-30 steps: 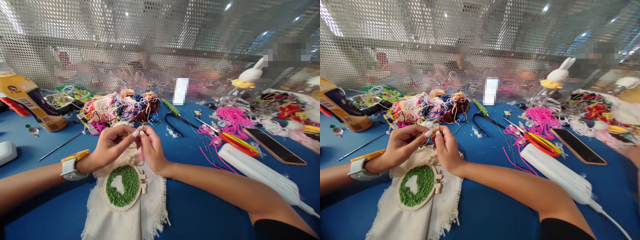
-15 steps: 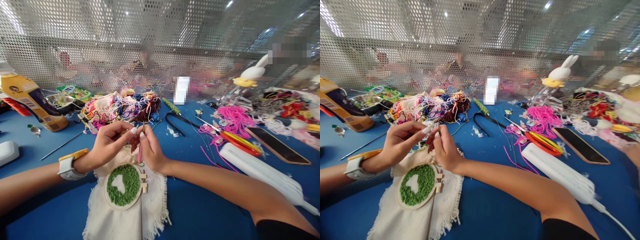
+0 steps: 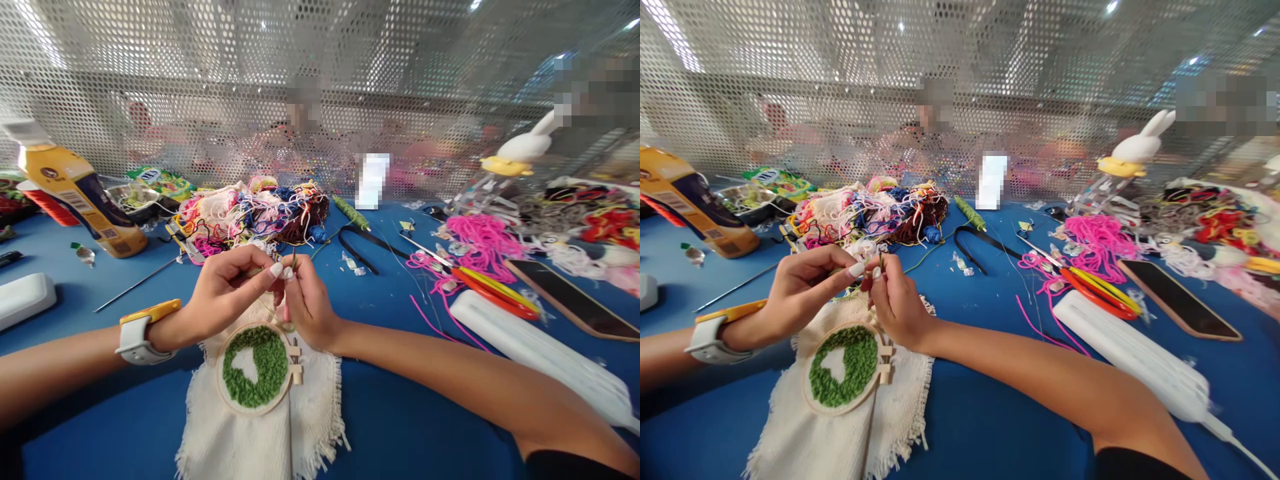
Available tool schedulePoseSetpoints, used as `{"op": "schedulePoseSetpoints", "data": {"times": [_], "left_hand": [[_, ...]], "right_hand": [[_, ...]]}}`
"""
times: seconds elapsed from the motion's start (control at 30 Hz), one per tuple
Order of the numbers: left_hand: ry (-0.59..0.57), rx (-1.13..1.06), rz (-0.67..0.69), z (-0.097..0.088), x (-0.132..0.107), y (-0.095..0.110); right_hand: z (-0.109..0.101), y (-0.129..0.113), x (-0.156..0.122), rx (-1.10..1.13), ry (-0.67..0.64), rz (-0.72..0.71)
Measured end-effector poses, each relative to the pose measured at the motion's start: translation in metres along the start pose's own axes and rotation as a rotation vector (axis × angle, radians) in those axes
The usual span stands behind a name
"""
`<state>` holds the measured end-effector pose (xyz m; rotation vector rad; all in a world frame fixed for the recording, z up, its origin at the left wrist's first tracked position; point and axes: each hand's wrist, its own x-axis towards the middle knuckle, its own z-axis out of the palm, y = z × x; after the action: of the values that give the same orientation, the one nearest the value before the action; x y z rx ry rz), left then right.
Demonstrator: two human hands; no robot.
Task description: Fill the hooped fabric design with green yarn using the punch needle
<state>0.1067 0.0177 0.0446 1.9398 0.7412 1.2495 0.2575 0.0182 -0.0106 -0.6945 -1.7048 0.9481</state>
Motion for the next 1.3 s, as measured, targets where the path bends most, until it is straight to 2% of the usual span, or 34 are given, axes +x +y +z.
{"op": "schedulePoseSetpoints", "data": {"times": [0.2, 0.4, 0.63, 0.87, 1.3], "left_hand": [[-0.063, -0.047, 0.017, -0.0021, -0.0001, 0.0007], [-0.06, -0.087, 0.022, -0.0014, 0.0004, 0.0024], [-0.028, -0.042, -0.065, -0.0023, 0.0004, 0.0038], [-0.064, -0.076, -0.02, -0.0028, -0.0002, 0.0009], [-0.044, -0.076, -0.012, -0.0048, 0.0018, 0.0013]], "right_hand": [[0.0005, -0.0023, -0.0006, -0.014, -0.014, -0.015], [0.0007, -0.001, -0.0007, 0.083, 0.006, 0.047], [0.0035, 0.002, -0.0011, 0.083, 0.01, -0.053], [0.0025, 0.0027, -0.0013, 0.031, 0.01, -0.092], [0.0024, 0.0028, -0.0009, 0.029, 0.011, -0.104]]}}
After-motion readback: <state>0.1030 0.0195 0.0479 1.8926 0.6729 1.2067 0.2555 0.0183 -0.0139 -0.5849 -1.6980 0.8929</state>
